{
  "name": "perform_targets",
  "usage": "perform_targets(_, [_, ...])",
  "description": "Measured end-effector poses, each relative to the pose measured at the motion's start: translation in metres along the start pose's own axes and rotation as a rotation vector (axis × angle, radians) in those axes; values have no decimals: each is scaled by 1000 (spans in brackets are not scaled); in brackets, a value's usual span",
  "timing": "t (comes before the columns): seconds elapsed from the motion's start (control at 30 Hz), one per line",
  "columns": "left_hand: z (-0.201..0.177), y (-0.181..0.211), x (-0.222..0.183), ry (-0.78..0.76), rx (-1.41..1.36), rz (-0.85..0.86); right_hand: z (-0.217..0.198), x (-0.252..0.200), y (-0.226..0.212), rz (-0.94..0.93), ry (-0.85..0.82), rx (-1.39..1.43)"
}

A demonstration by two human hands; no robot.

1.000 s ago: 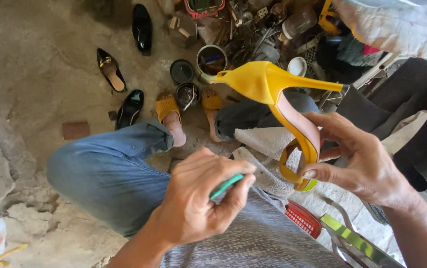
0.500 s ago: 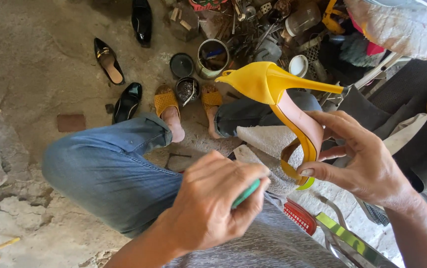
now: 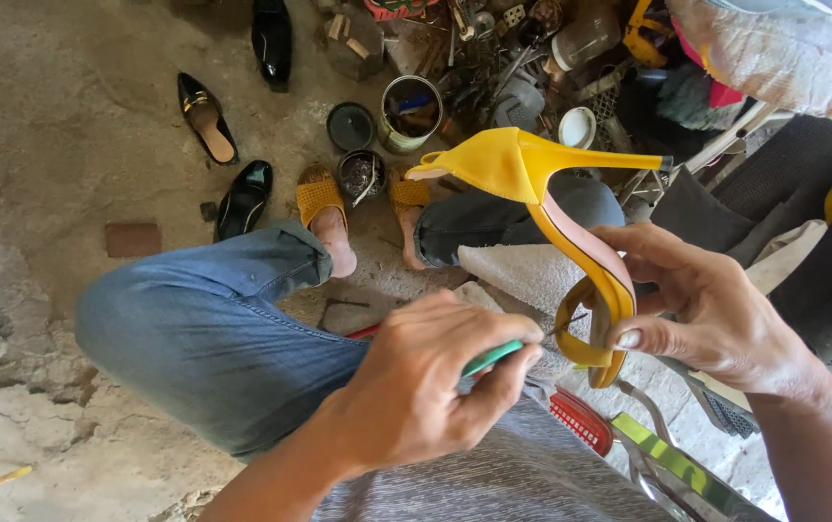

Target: Applying glue to the sole of a yellow high-heeled shoe and trimming the edges during a repair process.

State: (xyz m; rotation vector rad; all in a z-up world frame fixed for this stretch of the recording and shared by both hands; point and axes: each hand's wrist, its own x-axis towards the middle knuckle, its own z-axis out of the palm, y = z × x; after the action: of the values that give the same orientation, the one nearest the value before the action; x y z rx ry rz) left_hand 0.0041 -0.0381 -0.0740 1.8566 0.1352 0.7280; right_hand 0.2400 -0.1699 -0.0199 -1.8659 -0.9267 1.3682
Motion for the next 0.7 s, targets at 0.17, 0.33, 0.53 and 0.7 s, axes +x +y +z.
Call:
perform_targets(0.17, [-5, -1, 11, 37, 82, 8, -2, 1, 4, 21, -4, 78])
perform_targets(0.33, [4, 2, 3, 40, 52, 55, -6, -1, 8, 9, -18, 106])
perform_targets(0.53, [5, -1, 7, -18, 46, 31, -2, -1, 5, -9, -39, 88])
perform_targets(0.7, [-1, -6, 4, 33, 95, 58, -6, -4, 11, -14, -50, 152])
